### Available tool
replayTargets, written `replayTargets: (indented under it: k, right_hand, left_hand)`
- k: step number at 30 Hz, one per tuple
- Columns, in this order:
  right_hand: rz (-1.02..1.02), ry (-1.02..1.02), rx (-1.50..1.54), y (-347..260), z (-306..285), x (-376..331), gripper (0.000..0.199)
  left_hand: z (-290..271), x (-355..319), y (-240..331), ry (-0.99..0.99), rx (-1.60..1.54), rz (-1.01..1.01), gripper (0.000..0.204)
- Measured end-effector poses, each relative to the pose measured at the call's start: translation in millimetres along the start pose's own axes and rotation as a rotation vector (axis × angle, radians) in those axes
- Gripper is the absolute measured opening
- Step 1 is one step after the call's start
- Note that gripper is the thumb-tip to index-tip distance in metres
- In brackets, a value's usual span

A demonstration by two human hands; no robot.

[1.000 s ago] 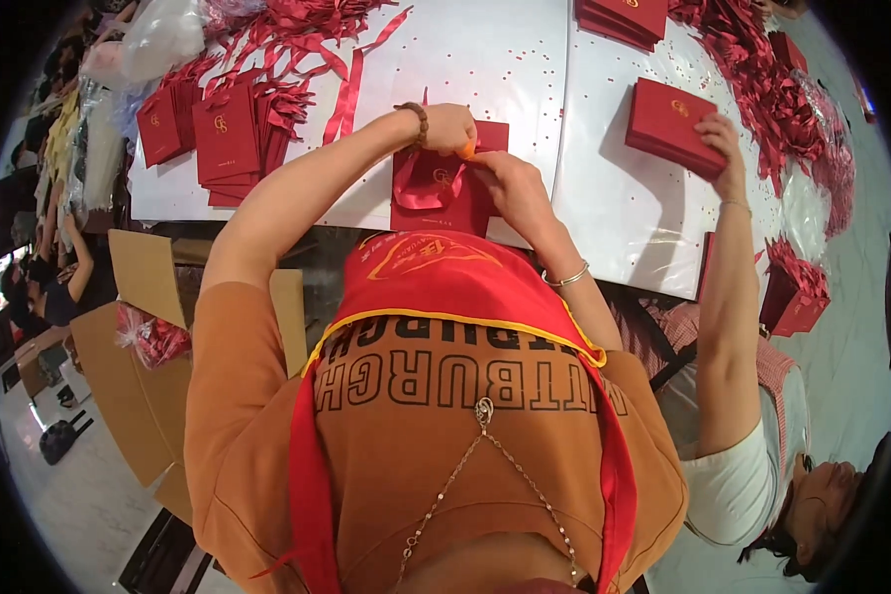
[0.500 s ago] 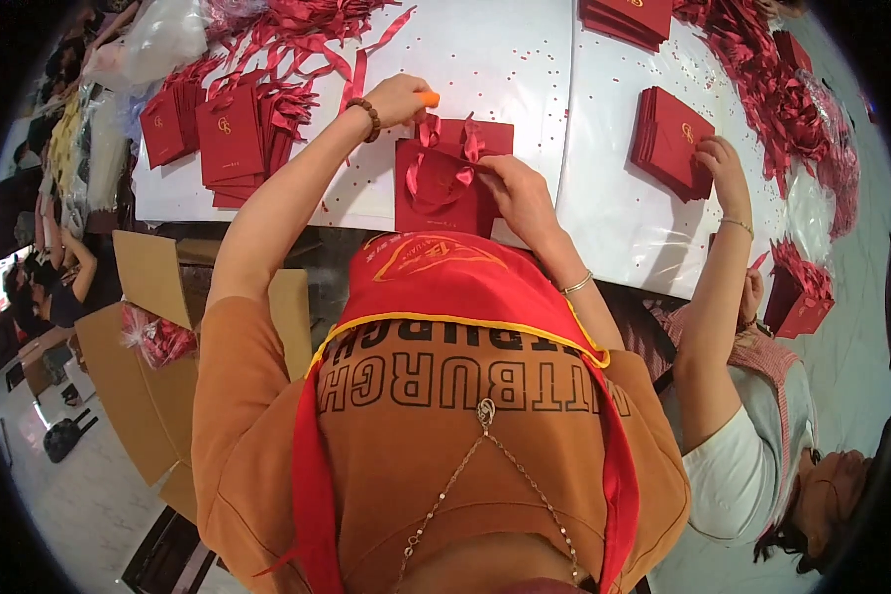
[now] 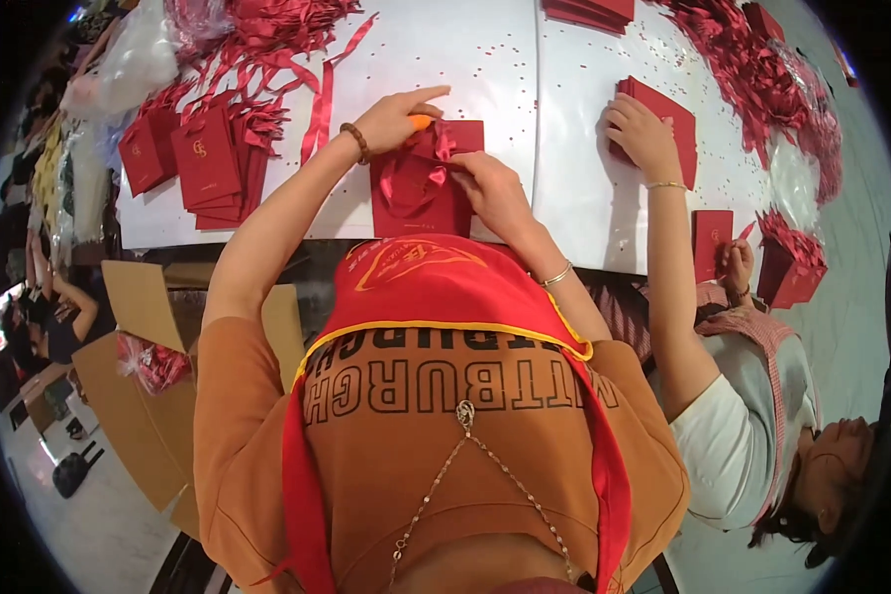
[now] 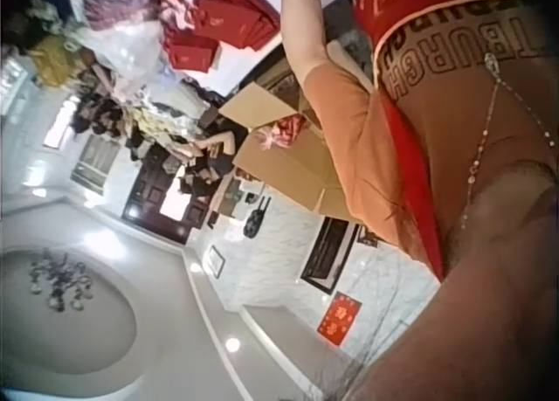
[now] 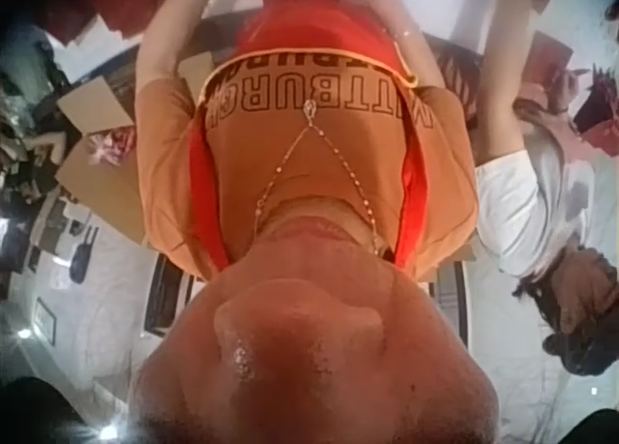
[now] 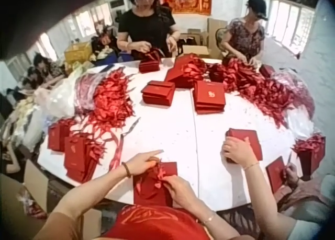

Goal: Tying decorative ribbons onto red gift envelopes/bags.

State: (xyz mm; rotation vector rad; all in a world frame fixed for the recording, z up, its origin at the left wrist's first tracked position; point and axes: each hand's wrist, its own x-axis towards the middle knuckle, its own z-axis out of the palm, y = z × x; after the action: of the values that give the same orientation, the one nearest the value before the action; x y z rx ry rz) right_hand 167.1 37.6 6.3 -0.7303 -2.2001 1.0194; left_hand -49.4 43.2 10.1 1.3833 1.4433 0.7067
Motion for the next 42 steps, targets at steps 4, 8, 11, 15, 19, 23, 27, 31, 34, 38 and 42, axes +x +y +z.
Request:
replayTargets:
  k: [4, 8, 11, 15, 19, 23, 27, 31, 34, 38, 42]
  right_hand:
    - [0.013, 0.003, -0.017, 1, -2, -1, 0.018]
    - [0.020, 0.000, -0.012, 2, -2, -2, 0.018]
    - [0.005, -0.008, 0.002, 0, -2, 0, 0.018]
    - [0.037, -0.026, 0.011, 2, -3, 0, 0.017]
    - [0.040, -0.025, 0.008, 6, -2, 0, 0.018]
    - [0.065, -0.033, 0.012, 5, -3, 2, 0.018]
    - [0.044, -0.028, -0.022, 5, -1, 1, 0.017]
    - [-0.030, 0.038, -0.210, 0, -1, 1, 0.029]
    - [0.246, 0.101, 0.275, 8, 12, -5, 0.062]
    - [0.441, -0.094, 0.480, 2, 10, -6, 0.070]
    - [0.394, -0.140, 0.431, 1, 1, 0, 0.074]
  left_hand:
    - [-23, 1, -6, 0.171, -0.088, -0.067, 0.044]
    - [-31, -7, -3, 0.288, 0.123, -0.400, 0.046]
    - [-11, -11, -26, 0.211, 0.220, -0.289, 0.050]
    - [-4, -13, -25, 0.325, -0.033, -0.120, 0.055]
    - [3, -20, 1, 0.207, 0.038, 0.007, 0.034]
    - [11, -8, 7, -0.025, 0.250, -0.120, 0.021]
    - [24, -2, 11, -0.056, 0.412, -0.113, 0.037]
    - [22, 2, 0, -0.056, 0.079, -0.129, 0.028]
    - [23, -2, 13, -0.054, 0.050, -0.134, 0.017]
    - [16, 4, 10, 0.089, 0.010, -0.200, 0.015]
    - [-13, 22, 4, 0.393, -0.271, -0.211, 0.019]
